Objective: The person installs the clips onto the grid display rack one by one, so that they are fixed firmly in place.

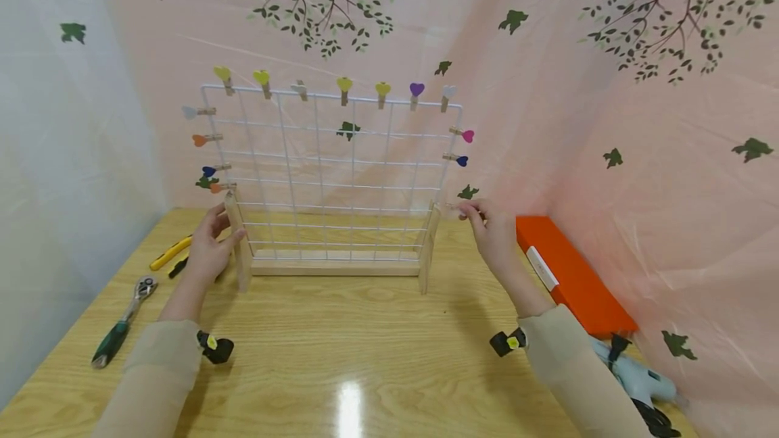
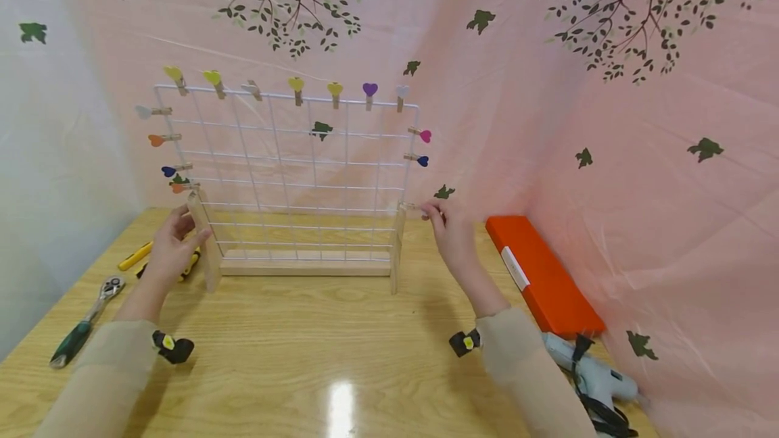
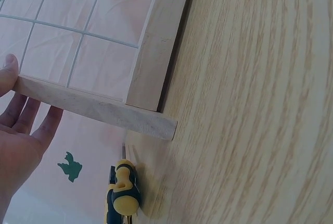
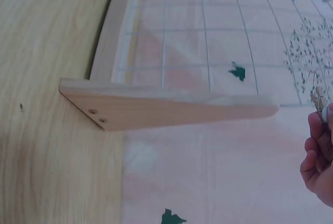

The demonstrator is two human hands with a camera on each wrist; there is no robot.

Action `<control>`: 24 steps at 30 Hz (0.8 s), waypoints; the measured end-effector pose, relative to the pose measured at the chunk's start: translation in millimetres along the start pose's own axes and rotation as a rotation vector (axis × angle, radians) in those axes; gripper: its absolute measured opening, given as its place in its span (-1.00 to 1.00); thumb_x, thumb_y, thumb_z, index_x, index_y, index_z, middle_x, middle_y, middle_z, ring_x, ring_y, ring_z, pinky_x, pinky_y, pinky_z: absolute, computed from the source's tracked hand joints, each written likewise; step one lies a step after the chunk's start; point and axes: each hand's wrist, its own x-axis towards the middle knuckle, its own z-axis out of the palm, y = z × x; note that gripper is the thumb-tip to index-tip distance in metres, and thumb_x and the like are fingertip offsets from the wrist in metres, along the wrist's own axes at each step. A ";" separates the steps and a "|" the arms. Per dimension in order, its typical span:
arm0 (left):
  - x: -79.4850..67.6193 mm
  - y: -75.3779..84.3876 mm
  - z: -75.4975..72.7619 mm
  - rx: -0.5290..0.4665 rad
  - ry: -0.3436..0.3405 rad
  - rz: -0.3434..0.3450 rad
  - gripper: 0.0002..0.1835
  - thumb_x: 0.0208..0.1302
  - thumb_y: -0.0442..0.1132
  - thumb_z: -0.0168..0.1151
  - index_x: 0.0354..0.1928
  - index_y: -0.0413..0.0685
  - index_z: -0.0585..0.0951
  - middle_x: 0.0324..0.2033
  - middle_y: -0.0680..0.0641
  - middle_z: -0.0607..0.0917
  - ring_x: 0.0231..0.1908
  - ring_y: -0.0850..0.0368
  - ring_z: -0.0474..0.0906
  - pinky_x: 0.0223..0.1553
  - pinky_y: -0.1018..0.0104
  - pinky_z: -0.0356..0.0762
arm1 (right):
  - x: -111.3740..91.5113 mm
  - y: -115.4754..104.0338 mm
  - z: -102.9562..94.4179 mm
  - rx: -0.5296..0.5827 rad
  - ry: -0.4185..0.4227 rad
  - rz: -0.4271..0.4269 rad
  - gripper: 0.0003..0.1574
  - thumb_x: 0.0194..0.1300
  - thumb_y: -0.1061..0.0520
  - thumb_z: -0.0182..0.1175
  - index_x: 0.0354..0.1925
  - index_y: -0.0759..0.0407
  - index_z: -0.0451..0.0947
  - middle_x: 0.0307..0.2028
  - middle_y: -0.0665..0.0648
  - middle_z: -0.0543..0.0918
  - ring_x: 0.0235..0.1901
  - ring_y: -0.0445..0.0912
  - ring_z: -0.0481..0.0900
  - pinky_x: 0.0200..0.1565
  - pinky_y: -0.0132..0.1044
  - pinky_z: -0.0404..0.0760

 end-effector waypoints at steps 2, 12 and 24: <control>0.5 0.0 0.1 -0.001 0.000 0.002 -0.37 0.25 -0.19 0.06 0.33 0.15 0.09 0.19 -0.31 0.29 0.18 -0.21 0.19 0.14 -0.20 0.13 | 3.9 4.3 0.0 -0.025 0.025 -0.008 -0.78 0.23 0.16 0.08 -0.34 0.29 0.60 -0.53 0.15 0.63 -0.57 -0.08 0.49 -0.60 -0.51 0.32; -0.6 0.0 -0.2 0.000 0.000 -0.004 -0.37 0.25 -0.16 0.06 0.33 0.16 0.09 0.19 -0.30 0.29 0.19 -0.20 0.18 0.11 -0.20 0.19 | 24.4 10.7 10.7 -0.079 0.138 -0.058 -0.77 0.18 0.15 0.13 -0.39 0.31 0.60 -0.52 0.15 0.61 -0.51 -0.06 0.50 -0.45 -0.33 0.46; -0.4 -0.6 -0.2 0.001 0.000 0.000 -0.38 0.25 -0.14 0.06 0.32 0.17 0.11 0.19 -0.30 0.30 0.18 -0.20 0.19 0.11 -0.18 0.19 | 36.4 6.9 23.3 -0.072 0.129 -0.066 -0.75 0.20 0.12 0.12 -0.39 0.30 0.61 -0.52 0.14 0.57 -0.45 -0.07 0.49 -0.42 -0.35 0.48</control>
